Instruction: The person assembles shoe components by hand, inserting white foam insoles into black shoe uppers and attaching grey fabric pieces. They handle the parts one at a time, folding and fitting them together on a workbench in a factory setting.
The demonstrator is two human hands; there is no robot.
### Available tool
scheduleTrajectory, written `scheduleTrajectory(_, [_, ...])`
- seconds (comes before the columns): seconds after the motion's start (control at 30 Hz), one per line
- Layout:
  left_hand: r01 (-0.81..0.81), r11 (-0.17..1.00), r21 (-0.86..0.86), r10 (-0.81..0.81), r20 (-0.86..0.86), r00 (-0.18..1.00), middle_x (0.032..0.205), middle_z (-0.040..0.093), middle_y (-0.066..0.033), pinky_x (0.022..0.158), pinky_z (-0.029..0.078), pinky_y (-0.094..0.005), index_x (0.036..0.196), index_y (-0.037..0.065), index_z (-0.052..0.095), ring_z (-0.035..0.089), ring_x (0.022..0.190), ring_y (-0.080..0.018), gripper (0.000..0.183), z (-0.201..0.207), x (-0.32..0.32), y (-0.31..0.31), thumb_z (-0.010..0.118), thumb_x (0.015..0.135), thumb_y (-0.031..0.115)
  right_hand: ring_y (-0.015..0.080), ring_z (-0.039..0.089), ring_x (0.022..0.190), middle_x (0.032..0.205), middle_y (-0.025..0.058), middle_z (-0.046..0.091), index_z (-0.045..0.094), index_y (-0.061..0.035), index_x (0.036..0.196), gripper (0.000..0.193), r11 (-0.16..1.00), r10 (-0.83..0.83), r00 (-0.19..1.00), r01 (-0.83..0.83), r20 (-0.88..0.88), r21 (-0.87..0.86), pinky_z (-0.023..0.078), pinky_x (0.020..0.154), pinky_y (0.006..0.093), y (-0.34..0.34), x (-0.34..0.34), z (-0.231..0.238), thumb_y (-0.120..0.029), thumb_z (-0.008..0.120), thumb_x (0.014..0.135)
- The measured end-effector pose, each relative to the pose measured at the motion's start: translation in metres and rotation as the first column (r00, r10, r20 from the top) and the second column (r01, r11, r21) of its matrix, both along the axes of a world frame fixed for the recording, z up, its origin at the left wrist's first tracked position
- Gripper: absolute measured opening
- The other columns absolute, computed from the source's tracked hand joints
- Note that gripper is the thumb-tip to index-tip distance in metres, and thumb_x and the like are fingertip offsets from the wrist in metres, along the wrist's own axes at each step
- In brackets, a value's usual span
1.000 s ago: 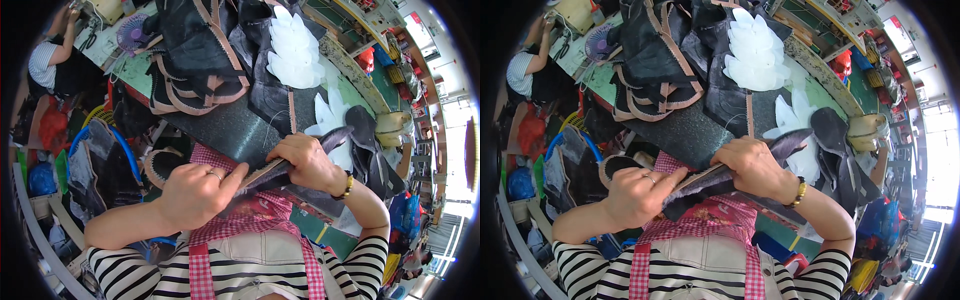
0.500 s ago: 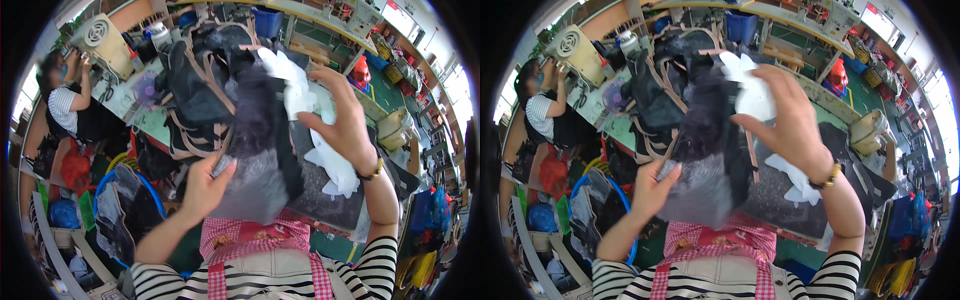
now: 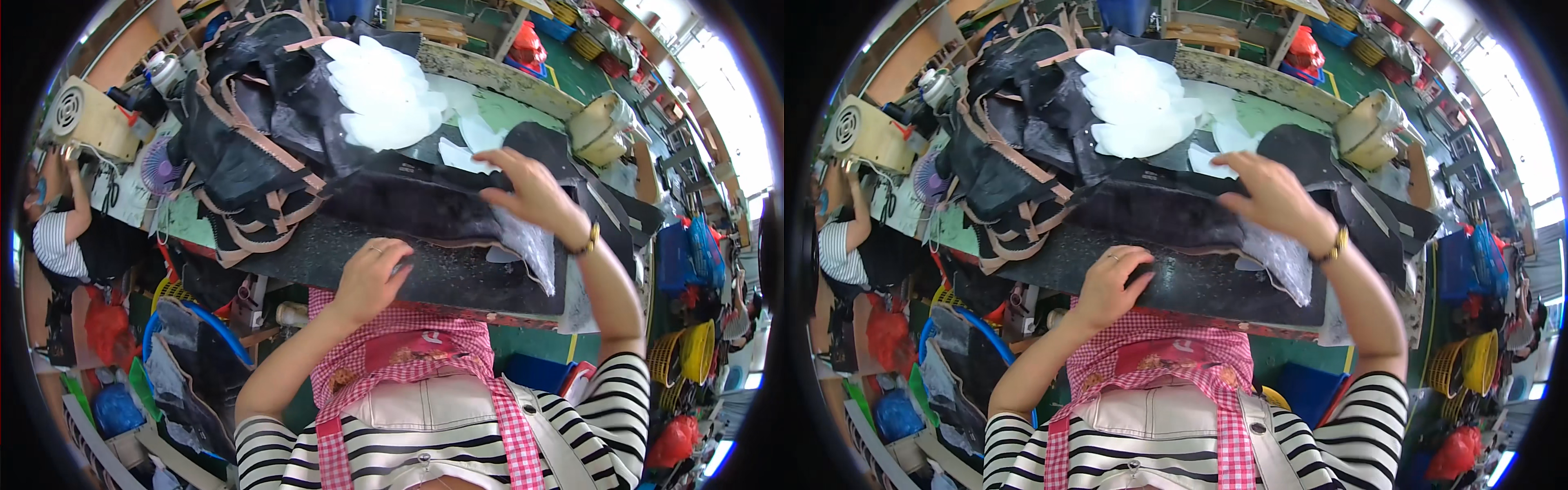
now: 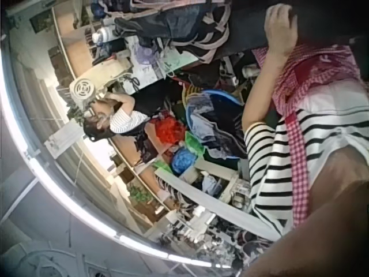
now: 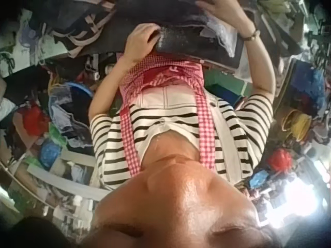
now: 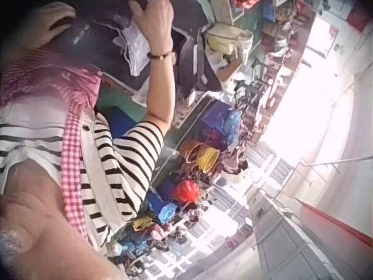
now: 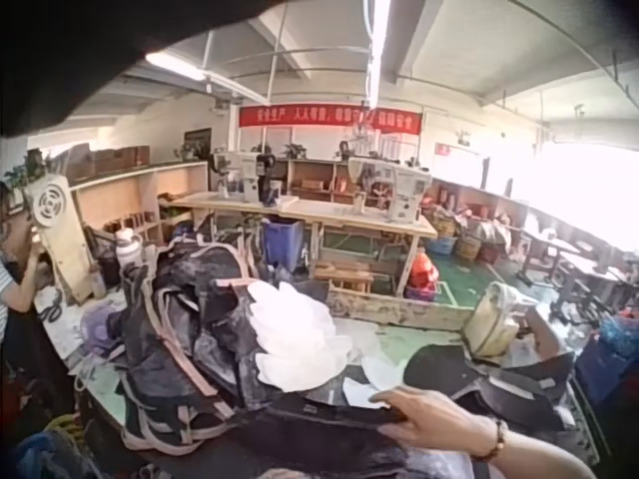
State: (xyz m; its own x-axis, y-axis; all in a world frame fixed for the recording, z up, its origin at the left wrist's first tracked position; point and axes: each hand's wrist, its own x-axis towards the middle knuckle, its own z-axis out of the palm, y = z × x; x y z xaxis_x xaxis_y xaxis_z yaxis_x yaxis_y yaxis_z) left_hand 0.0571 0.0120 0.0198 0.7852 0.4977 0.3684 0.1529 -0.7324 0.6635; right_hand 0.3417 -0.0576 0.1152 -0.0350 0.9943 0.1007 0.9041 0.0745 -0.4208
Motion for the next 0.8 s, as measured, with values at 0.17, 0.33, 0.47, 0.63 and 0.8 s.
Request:
scheduleTrajectory(0.17, [0.052,0.965,0.257,-0.067,0.049,0.997,0.111,0.064,-0.0156,0.092,0.049,-0.0414,0.107,-0.001,0.063,0.060,0.107,-0.0336,0.030,-0.008,0.017,0.011,0.066,0.077,0.001,0.0372,0.057,0.111,0.122,0.0179,0.058,0.056,-0.0028,0.121,0.052,0.998,-0.056,0.990,0.053,-0.126,-0.026,0.047,0.093,0.0403,-0.036,-0.037,-0.050,-0.021,0.072,0.075])
scheduleTrajectory(0.33, [0.049,0.923,0.381,-0.071,0.043,0.997,0.102,0.064,-0.0141,0.093,0.047,-0.0425,0.103,-0.001,0.063,0.061,0.099,-0.0328,0.025,-0.011,0.032,0.026,0.067,0.079,0.005,0.0357,0.059,0.101,0.118,0.0174,0.058,0.059,-0.0011,0.104,0.045,0.978,-0.111,0.992,0.099,-0.055,-0.183,0.049,0.087,0.0409,-0.023,-0.040,-0.050,-0.024,0.075,0.068])
scheduleTrajectory(0.47, [0.075,0.964,0.253,-0.080,0.008,0.997,0.090,0.063,-0.0156,0.080,0.048,-0.0422,0.094,0.000,0.061,0.061,0.087,-0.0330,0.022,-0.013,0.043,0.031,0.068,0.082,0.017,0.0351,0.060,0.090,0.115,0.0175,0.058,0.060,-0.0012,0.097,0.043,0.984,-0.049,0.996,0.061,0.073,-0.165,0.049,0.081,0.0406,-0.013,-0.041,-0.048,-0.025,0.076,0.065])
scheduleTrajectory(0.63, [-0.133,0.974,0.185,0.159,-0.137,0.978,0.081,0.063,-0.0173,0.071,0.047,-0.0424,0.086,0.000,0.059,0.060,0.081,-0.0342,0.034,0.002,0.072,0.027,0.066,0.086,0.033,0.0239,0.058,0.073,0.105,0.0139,0.062,0.059,-0.0005,0.092,0.031,0.994,-0.040,0.999,0.041,-0.011,0.103,0.048,0.069,0.0348,-0.021,-0.034,-0.072,-0.019,0.071,0.070])
scheduleTrajectory(0.8, [0.178,0.934,0.308,-0.166,-0.066,0.984,0.100,0.066,-0.0084,0.086,0.047,-0.0378,0.102,0.006,0.065,0.061,0.094,-0.0268,0.038,-0.006,0.069,0.039,0.071,0.079,0.036,0.0093,0.052,0.068,0.100,0.0138,0.067,0.058,0.0044,0.094,0.018,0.915,-0.383,0.653,0.367,-0.654,-0.170,0.046,0.066,0.0254,-0.043,-0.016,-0.101,-0.008,0.062,0.081])
